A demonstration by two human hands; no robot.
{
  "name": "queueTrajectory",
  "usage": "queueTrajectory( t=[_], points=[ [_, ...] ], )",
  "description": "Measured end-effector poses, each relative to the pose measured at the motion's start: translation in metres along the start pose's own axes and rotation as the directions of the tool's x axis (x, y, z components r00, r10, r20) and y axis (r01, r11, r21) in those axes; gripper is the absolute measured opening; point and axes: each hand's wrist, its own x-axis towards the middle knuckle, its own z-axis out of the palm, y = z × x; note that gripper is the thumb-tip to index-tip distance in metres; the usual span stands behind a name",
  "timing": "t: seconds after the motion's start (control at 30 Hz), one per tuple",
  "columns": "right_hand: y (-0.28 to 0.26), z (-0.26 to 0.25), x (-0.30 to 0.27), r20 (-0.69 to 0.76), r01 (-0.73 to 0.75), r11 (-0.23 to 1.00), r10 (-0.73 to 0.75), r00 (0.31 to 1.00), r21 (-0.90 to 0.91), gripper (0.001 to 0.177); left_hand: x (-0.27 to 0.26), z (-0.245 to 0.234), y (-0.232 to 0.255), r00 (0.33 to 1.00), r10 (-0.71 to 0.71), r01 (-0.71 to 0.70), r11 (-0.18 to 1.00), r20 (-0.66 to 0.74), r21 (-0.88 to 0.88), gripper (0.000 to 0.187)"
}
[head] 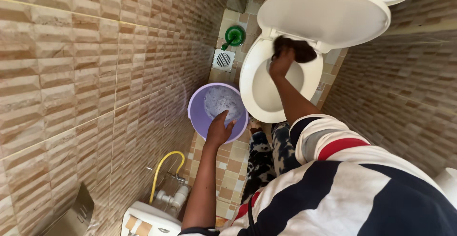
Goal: The person cleans a toilet by wiping the seat, lid, and exterior with a cloth, applying liquid cleaner from a bottle, and rinsing the cloth in a bucket of water.
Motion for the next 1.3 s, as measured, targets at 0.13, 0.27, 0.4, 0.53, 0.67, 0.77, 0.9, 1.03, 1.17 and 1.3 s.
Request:
queueTrajectory(
  t=[0.13,0.27,0.4,0.53,0.67,0.77,0.9,1.03,1.17,1.3],
  points=[
    [0.023,0.004,-0.037,0.697,0.772,0.156,-0.349,0.626,-0.616,0.060,-0.003,0.004,-0.014,1.000,0.011,-0.012,1.000,-0.024,-0.020,0.057],
    [0.035,0.005,-0.075,0.903,0.905,0.153,-0.112,0.414,-0.396,0.047,-0.007,0.007,-0.019,1.000,0.016,-0.016,1.000,0.015,-0.009,0.057],
    [0.041,-0.029,-0.124,0.981,0.994,-0.018,0.159,0.109,-0.108,0.034,-0.009,0.010,-0.019,0.998,0.051,-0.052,0.999,0.029,0.016,0.056],
    [0.035,-0.088,-0.163,0.937,0.999,-0.026,0.349,-0.019,0.030,0.027,-0.014,0.008,-0.028,0.996,0.092,-0.093,0.995,0.020,0.034,0.056],
    [0.034,-0.147,-0.157,0.952,0.991,0.110,0.289,-0.100,0.071,0.039,-0.012,0.007,-0.035,0.997,0.047,-0.052,0.995,0.059,0.087,0.057],
    [0.021,-0.186,-0.137,0.912,0.993,0.088,0.408,0.039,-0.082,0.031,-0.009,0.009,-0.039,0.996,0.064,-0.070,0.993,0.067,0.095,0.057],
    [-0.009,-0.208,-0.071,0.750,0.987,-0.157,0.655,0.086,0.025,0.021,-0.006,0.020,-0.035,0.993,0.050,-0.059,0.995,0.106,0.084,0.056],
    [-0.044,-0.198,0.004,0.935,0.973,-0.073,0.267,0.232,-0.221,0.029,0.004,0.027,-0.019,0.987,0.063,-0.074,0.995,0.150,0.072,0.056],
    [-0.053,-0.183,0.039,0.928,0.921,-0.194,0.094,0.360,-0.338,0.027,0.018,0.034,0.003,0.978,0.102,-0.119,0.989,0.180,0.089,0.058],
    [-0.045,-0.188,0.038,0.465,0.241,0.641,0.206,0.861,-0.729,0.030,0.032,0.037,0.031,0.972,0.136,-0.159,0.981,0.192,0.111,0.059]
  ],
)
